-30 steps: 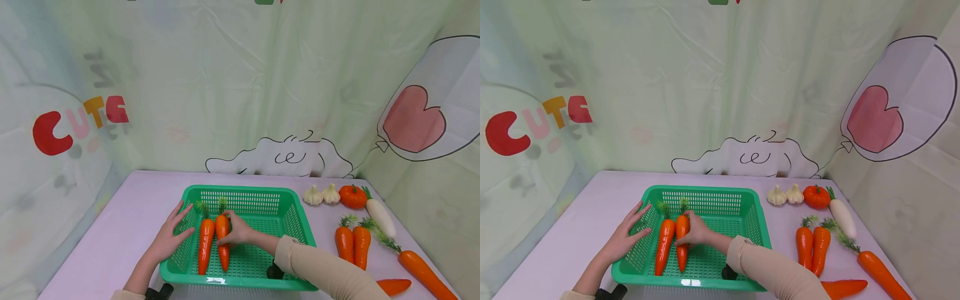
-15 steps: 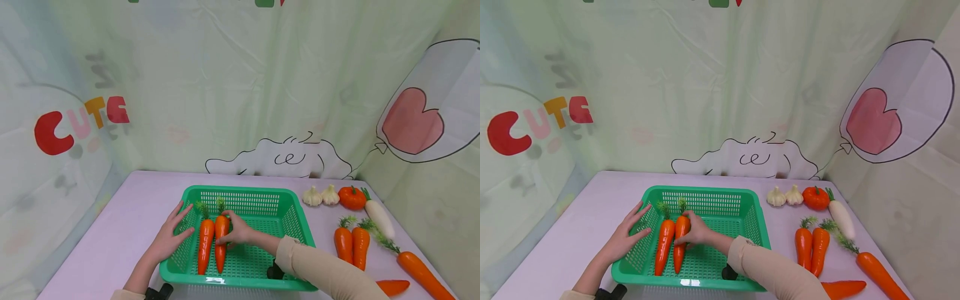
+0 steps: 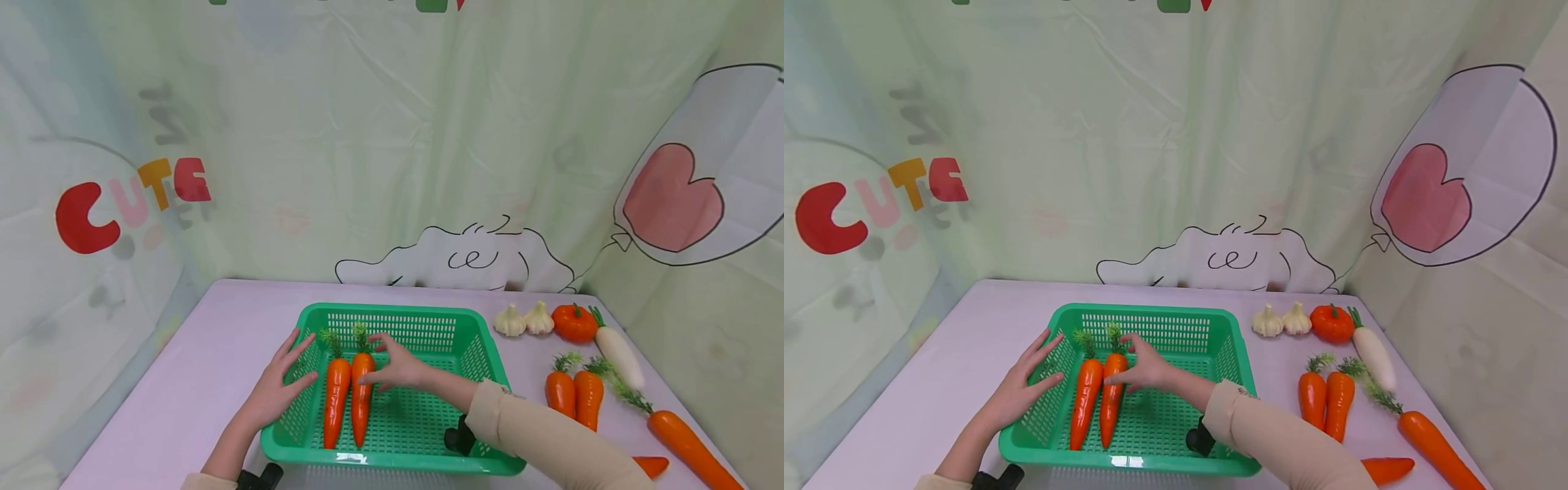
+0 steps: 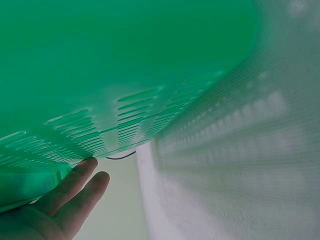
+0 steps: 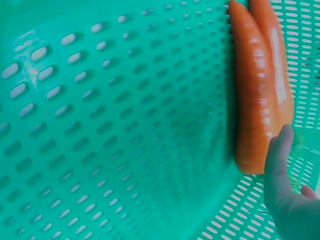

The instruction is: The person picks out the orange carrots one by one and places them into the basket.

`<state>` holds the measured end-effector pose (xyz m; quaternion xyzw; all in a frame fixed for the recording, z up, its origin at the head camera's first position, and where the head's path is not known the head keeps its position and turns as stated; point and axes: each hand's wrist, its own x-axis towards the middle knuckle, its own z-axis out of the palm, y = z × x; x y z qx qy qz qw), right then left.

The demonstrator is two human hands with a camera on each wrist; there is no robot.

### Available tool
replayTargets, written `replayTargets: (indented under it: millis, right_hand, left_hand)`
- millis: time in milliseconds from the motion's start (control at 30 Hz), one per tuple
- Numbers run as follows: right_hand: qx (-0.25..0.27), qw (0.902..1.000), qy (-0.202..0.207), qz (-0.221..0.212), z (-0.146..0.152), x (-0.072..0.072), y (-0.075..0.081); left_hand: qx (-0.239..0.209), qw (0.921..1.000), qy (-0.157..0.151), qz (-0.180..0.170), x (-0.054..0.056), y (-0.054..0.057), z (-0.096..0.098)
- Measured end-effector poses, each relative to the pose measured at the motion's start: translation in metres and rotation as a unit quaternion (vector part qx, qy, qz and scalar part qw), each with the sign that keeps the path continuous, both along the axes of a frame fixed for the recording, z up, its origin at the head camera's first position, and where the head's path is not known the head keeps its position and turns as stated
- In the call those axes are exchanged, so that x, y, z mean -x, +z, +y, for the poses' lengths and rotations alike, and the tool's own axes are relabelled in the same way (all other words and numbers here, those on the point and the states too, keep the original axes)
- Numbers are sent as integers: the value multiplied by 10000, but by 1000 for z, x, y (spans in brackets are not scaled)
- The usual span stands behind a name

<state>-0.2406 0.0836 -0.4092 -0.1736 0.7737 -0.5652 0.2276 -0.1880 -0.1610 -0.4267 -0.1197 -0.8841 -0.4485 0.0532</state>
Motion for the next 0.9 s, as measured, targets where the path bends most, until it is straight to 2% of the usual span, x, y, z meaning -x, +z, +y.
replayTargets:
  millis: [200, 433, 900]
  right_hand:
    - [-181, 9991, 74, 366, 9, -4, 15]
    - [-344, 9973, 107, 633, 17, -12, 36]
    - [-613, 9913, 229, 1142, 49, -29, 66]
  left_hand:
    - [-21, 10000, -22, -15, 0, 0, -1]
    - [-7, 10000, 3, -17, 0, 0, -1]
    - [-31, 10000, -22, -5, 1, -1, -1]
